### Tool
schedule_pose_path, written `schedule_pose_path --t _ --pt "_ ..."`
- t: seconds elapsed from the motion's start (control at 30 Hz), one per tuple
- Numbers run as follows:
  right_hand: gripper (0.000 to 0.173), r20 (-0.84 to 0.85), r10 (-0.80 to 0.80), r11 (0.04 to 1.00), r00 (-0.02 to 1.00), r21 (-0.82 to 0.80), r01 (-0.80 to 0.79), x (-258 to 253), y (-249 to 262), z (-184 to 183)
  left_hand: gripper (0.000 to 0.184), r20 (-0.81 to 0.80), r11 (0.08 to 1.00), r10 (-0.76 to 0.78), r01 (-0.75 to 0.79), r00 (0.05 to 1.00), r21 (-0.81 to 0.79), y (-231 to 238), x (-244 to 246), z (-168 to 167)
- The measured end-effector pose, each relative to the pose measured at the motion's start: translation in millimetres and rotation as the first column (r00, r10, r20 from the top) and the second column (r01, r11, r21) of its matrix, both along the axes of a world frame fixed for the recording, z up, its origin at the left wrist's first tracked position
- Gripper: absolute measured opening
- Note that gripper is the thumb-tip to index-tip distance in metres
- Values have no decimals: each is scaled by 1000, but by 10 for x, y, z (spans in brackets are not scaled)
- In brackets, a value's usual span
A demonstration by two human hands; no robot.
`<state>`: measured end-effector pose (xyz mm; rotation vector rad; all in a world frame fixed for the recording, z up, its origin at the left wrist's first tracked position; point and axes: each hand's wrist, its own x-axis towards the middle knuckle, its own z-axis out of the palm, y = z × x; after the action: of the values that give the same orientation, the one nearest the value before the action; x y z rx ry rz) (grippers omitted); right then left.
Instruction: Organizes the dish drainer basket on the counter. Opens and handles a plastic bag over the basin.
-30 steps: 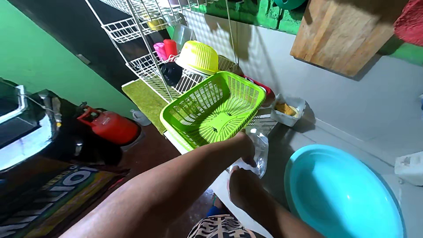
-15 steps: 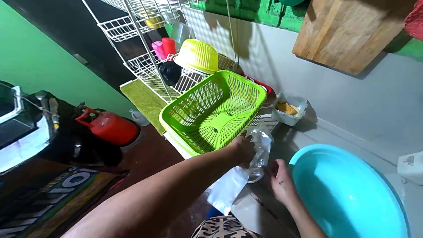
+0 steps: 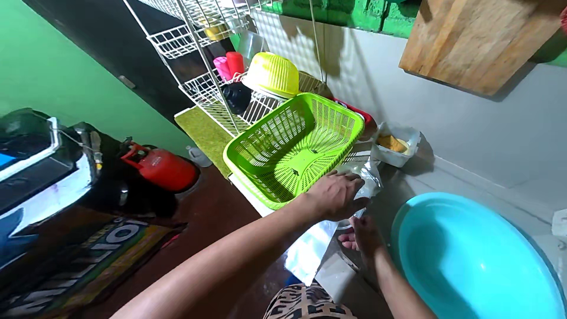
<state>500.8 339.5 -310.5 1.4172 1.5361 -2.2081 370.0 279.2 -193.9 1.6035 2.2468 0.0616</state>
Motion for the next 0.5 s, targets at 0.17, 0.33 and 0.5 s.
schedule_pose_path --t 0.17,0.33,0.5 --pt "35 25 24 1000 999 7 -24 -55 2 4 44 128 946 167 -196 978 259 -255 83 -55" --pt "37 15 87 996 996 35 -87 -8 49 -12 34 497 753 409 -591 765 289 -209 -80 210" --pt "42 35 134 984 990 109 -138 29 63 -13 24 677 630 430 -735 598 249 -200 -211 356"
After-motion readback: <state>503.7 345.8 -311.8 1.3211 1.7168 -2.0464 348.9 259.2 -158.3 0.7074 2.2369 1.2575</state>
